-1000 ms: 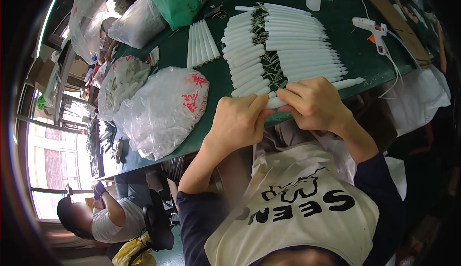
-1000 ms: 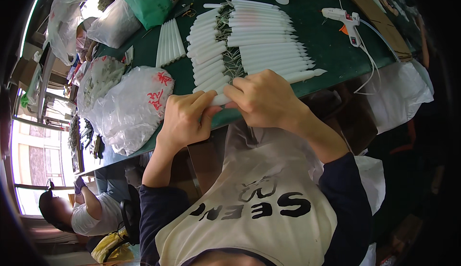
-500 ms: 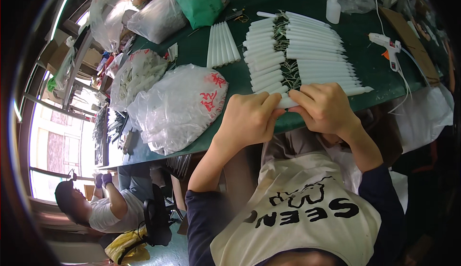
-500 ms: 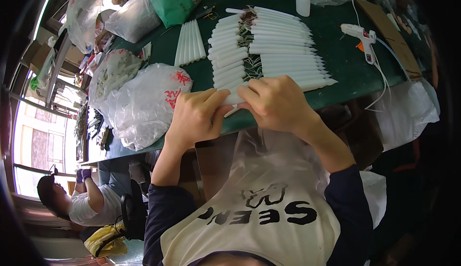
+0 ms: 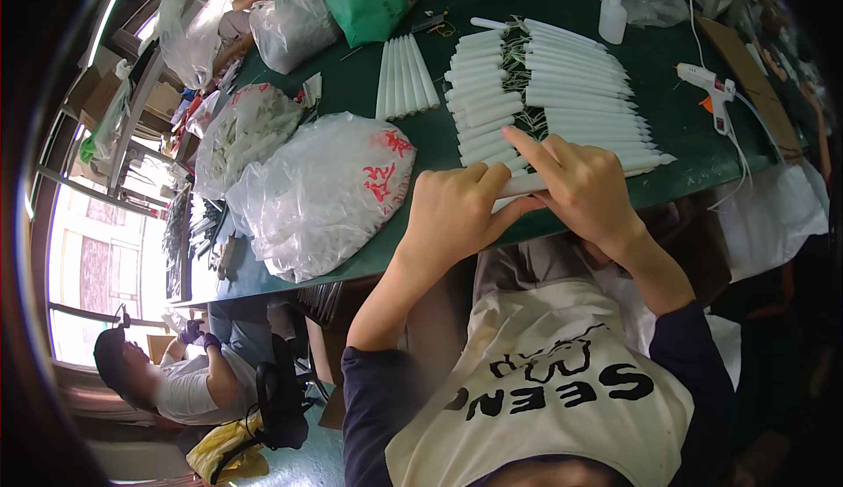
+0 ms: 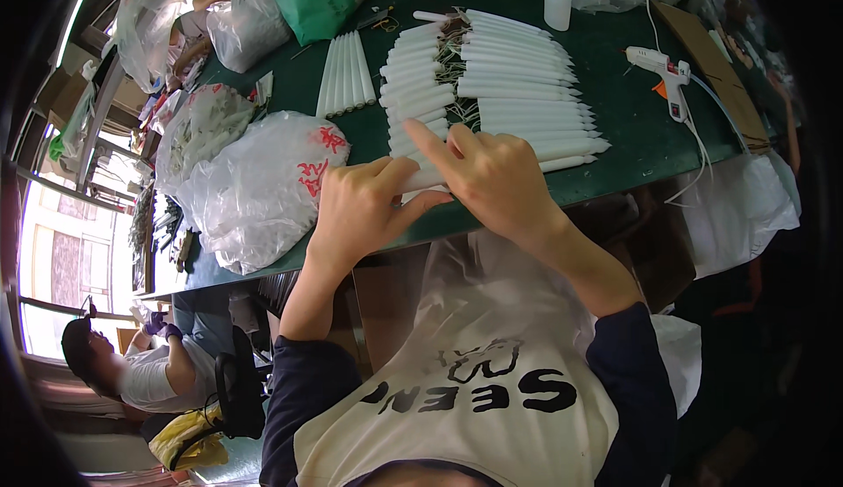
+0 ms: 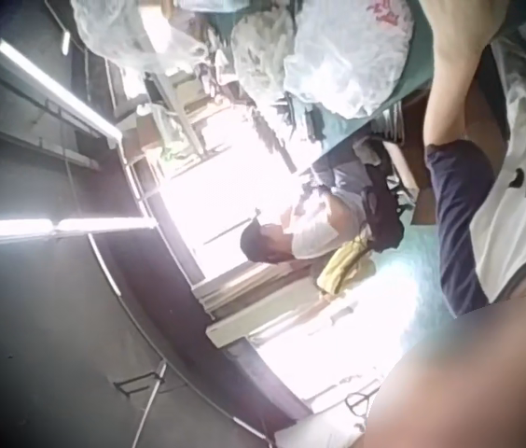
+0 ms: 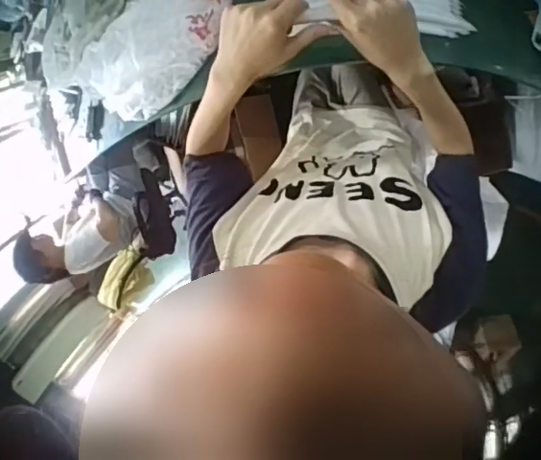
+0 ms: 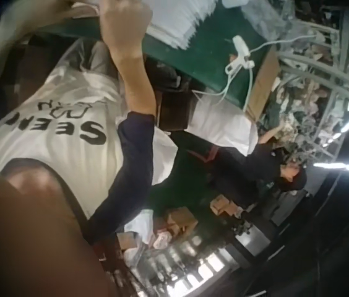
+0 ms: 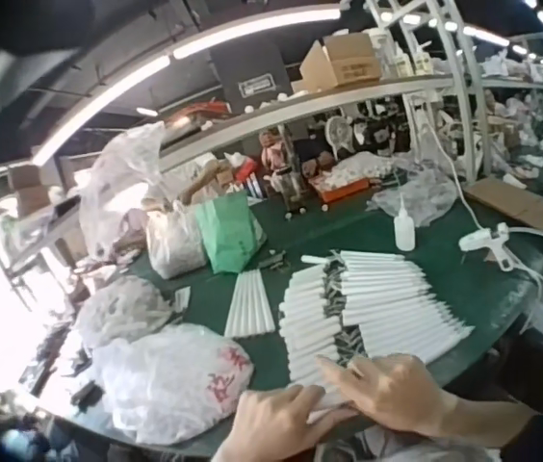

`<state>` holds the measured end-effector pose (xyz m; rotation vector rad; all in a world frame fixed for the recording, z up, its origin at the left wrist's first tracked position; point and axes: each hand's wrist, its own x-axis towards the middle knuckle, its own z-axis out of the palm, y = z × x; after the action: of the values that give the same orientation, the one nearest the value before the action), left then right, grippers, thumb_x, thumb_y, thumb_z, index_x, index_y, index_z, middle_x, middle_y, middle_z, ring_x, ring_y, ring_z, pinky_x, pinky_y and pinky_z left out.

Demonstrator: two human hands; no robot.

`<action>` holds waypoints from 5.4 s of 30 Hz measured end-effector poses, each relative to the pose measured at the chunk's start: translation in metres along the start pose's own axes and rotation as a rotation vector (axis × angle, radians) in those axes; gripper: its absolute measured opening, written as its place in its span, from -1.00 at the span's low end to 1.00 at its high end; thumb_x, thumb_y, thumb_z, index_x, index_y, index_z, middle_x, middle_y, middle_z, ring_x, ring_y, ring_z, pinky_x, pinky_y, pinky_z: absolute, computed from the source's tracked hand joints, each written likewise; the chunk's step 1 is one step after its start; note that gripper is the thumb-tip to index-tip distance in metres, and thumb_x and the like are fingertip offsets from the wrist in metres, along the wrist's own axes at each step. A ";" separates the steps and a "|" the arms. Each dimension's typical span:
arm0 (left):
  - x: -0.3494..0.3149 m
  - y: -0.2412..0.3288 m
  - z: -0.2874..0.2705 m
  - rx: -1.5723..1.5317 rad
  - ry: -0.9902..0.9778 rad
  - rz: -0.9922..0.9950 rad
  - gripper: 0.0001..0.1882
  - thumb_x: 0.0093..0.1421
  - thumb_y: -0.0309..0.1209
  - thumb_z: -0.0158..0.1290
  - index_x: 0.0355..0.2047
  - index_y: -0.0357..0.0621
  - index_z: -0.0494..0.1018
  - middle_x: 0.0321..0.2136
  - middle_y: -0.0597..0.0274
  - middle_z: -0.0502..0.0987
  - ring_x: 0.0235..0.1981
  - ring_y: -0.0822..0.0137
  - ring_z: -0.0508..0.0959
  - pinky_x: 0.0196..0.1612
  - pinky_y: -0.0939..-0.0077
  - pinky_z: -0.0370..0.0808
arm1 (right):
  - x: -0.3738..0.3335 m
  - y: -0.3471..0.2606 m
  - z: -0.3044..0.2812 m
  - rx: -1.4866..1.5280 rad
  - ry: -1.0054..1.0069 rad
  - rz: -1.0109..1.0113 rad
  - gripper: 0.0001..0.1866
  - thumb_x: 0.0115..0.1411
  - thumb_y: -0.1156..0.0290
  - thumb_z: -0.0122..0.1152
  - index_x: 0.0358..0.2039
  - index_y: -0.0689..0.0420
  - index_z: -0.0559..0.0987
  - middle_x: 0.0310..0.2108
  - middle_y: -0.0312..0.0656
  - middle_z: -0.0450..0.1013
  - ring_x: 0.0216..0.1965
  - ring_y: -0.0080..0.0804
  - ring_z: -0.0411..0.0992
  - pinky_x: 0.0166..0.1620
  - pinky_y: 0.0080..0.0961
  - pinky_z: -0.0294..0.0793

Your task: Assembling decorative fans by applying adhesive to plastic ribs and attaching floral elements at a factory workbench.

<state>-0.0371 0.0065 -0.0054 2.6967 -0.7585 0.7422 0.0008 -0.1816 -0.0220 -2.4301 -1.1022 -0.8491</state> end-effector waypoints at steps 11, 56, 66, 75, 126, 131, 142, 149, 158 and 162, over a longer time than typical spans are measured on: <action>0.026 -0.076 -0.021 -0.047 -0.003 -0.556 -0.50 0.07 0.04 0.21 -0.49 -0.25 0.53 -0.73 0.07 0.44 -0.68 0.01 0.46 -0.54 0.24 0.37 | -0.030 0.042 0.002 0.132 0.231 -0.106 -0.50 -0.06 0.55 0.40 -0.05 -0.01 0.52 -0.03 -0.16 0.32 0.04 -0.09 0.36 0.03 -0.24 0.45; 0.014 -0.327 0.063 -0.318 -0.449 -0.807 -0.53 -0.08 -0.48 0.17 -0.11 -0.43 0.49 -0.43 0.09 0.60 -0.42 0.33 0.58 -0.31 0.46 0.50 | -0.080 0.072 -0.014 0.176 -0.036 0.178 -0.84 -0.05 0.56 0.32 -0.43 0.19 0.52 -0.22 -0.19 0.37 -0.16 -0.17 0.40 -0.11 -0.31 0.42; 0.007 -0.350 0.082 -0.144 -0.347 -0.787 -0.63 -0.13 -0.44 0.16 -0.25 -0.31 0.58 -0.39 -0.04 0.62 -0.43 0.16 0.64 -0.27 0.38 0.54 | -0.085 0.074 -0.013 0.203 -0.049 0.196 -0.85 -0.05 0.55 0.32 -0.43 0.20 0.53 -0.27 -0.20 0.38 -0.19 -0.19 0.40 -0.13 -0.33 0.42; 0.025 -0.313 0.059 0.324 -0.538 -0.816 -0.65 -0.04 -0.41 0.12 -0.20 -0.21 0.56 -0.19 -0.13 0.58 -0.12 -0.01 0.58 -0.07 0.24 0.52 | -0.082 0.072 -0.011 0.227 -0.044 0.183 -0.85 -0.04 0.55 0.32 -0.43 0.21 0.52 -0.28 -0.20 0.38 -0.20 -0.20 0.41 -0.13 -0.33 0.41; 0.036 0.001 0.054 -0.155 0.028 0.008 -0.67 0.18 -0.29 0.15 -0.13 -0.15 0.35 -0.36 0.15 0.56 -0.54 0.08 0.57 -0.54 0.30 0.48 | -0.014 0.087 -0.003 0.209 0.103 -0.107 -0.60 0.01 0.42 0.34 -0.07 0.09 0.59 -0.46 -0.24 0.41 -0.50 -0.31 0.42 -0.44 -0.43 0.41; 0.029 0.005 0.047 -0.202 0.027 0.028 -0.68 0.17 -0.29 0.16 -0.13 -0.14 0.37 -0.39 0.17 0.53 -0.57 0.09 0.55 -0.56 0.30 0.45 | -0.020 0.071 -0.009 0.177 0.127 -0.098 -0.58 -0.01 0.40 0.34 -0.06 0.06 0.59 -0.46 -0.25 0.40 -0.48 -0.31 0.41 -0.43 -0.42 0.40; 0.031 0.010 0.032 -0.238 0.010 0.084 -0.77 0.23 -0.41 0.08 -0.13 -0.21 0.43 -0.48 0.09 0.47 -0.59 0.06 0.49 -0.55 0.33 0.37 | -0.021 0.067 -0.019 0.204 0.154 -0.159 -0.58 -0.05 0.43 0.35 -0.09 0.03 0.63 -0.42 -0.30 0.41 -0.47 -0.36 0.42 -0.42 -0.44 0.40; 0.030 0.013 0.026 -0.248 -0.048 0.081 -0.75 0.25 -0.41 0.06 -0.11 -0.26 0.38 -0.54 0.03 0.47 -0.58 0.01 0.49 -0.56 0.26 0.36 | -0.021 0.063 -0.020 0.135 0.179 -0.172 -0.57 -0.07 0.40 0.37 -0.10 -0.02 0.64 -0.45 -0.34 0.40 -0.50 -0.42 0.42 -0.48 -0.49 0.39; 0.030 0.010 0.019 -0.241 -0.077 0.097 -0.72 0.21 -0.32 0.11 -0.16 -0.18 0.36 -0.58 0.13 0.52 -0.55 0.11 0.56 -0.52 0.29 0.44 | -0.019 0.059 -0.023 0.113 0.208 -0.180 -0.63 -0.07 0.36 0.39 -0.17 0.07 0.63 -0.49 -0.36 0.48 -0.51 -0.44 0.42 -0.49 -0.51 0.41; 0.030 0.011 0.018 -0.165 -0.002 0.177 -0.74 0.20 -0.32 0.12 -0.17 -0.15 0.39 -0.50 0.22 0.51 -0.51 0.18 0.56 -0.51 0.34 0.43 | -0.018 0.058 -0.026 0.120 0.207 -0.187 -0.63 -0.07 0.37 0.38 -0.17 0.06 0.63 -0.49 -0.36 0.47 -0.51 -0.44 0.40 -0.49 -0.51 0.40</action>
<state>-0.0134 -0.0222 -0.0037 2.5073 -1.0213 0.6833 0.0260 -0.2427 -0.0174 -2.1125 -1.2744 -1.0344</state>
